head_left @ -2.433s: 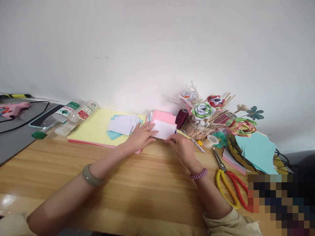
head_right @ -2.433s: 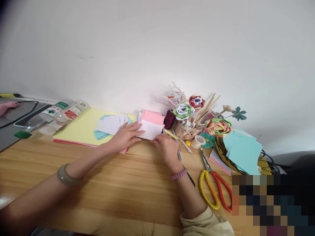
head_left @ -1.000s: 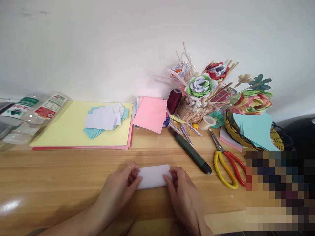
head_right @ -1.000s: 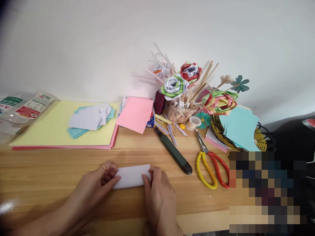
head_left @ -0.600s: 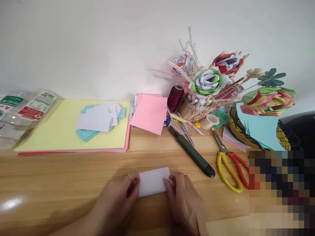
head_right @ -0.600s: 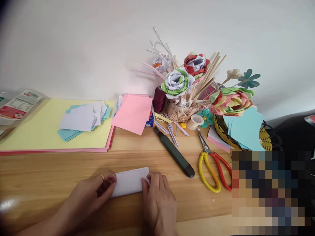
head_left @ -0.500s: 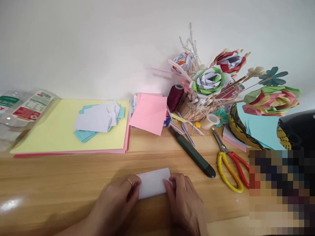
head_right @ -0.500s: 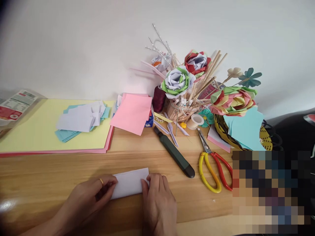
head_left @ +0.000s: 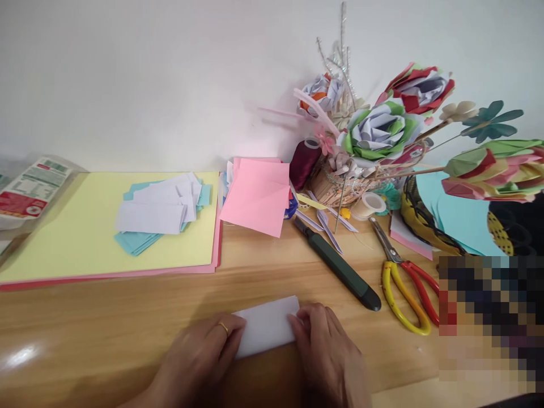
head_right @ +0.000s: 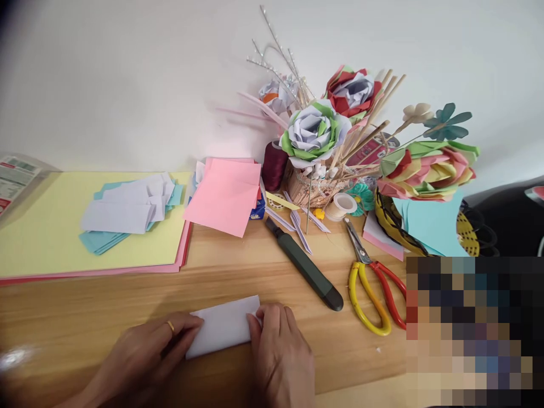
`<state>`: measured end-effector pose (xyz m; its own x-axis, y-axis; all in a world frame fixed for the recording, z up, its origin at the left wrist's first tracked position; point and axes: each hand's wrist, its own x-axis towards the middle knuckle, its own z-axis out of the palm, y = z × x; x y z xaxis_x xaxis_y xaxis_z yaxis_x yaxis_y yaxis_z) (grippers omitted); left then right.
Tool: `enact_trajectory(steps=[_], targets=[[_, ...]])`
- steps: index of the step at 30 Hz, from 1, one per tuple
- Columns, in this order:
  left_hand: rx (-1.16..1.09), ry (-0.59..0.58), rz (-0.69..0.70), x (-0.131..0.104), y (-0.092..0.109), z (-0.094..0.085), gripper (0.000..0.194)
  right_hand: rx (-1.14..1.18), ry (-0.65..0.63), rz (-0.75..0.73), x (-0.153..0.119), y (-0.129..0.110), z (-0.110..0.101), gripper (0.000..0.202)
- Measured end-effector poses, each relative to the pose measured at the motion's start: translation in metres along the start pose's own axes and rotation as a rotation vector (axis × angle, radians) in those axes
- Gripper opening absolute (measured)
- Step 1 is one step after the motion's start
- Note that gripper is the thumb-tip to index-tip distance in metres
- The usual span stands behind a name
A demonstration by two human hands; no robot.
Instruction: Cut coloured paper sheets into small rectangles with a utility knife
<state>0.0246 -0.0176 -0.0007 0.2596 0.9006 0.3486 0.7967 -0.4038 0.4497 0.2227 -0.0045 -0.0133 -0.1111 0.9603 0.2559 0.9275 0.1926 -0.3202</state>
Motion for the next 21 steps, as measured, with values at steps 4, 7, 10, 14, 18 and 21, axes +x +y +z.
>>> enact_trajectory(steps=[4,7,10,14,18,21], targets=[[0.051,0.047,0.087,-0.001,-0.004,0.001,0.031,0.041,-0.009,0.017,0.000,0.001,0.000,0.038],[0.116,-0.011,0.176,-0.004,-0.009,0.000,0.028,0.065,0.002,0.001,0.000,0.000,-0.002,0.035],[0.185,-0.054,0.235,-0.009,-0.013,0.000,0.029,0.066,-0.008,-0.041,0.001,-0.001,-0.004,0.029],[0.217,-0.027,0.176,-0.016,-0.011,0.004,0.030,0.010,-0.031,-0.094,-0.001,0.001,-0.003,0.026],[0.226,-0.036,0.147,-0.018,-0.010,0.005,0.030,-0.031,-0.021,-0.118,-0.006,0.006,0.002,0.035],[0.189,-0.037,0.170,-0.016,-0.014,0.004,0.032,-0.018,-0.008,-0.128,-0.009,0.007,0.005,0.031]])
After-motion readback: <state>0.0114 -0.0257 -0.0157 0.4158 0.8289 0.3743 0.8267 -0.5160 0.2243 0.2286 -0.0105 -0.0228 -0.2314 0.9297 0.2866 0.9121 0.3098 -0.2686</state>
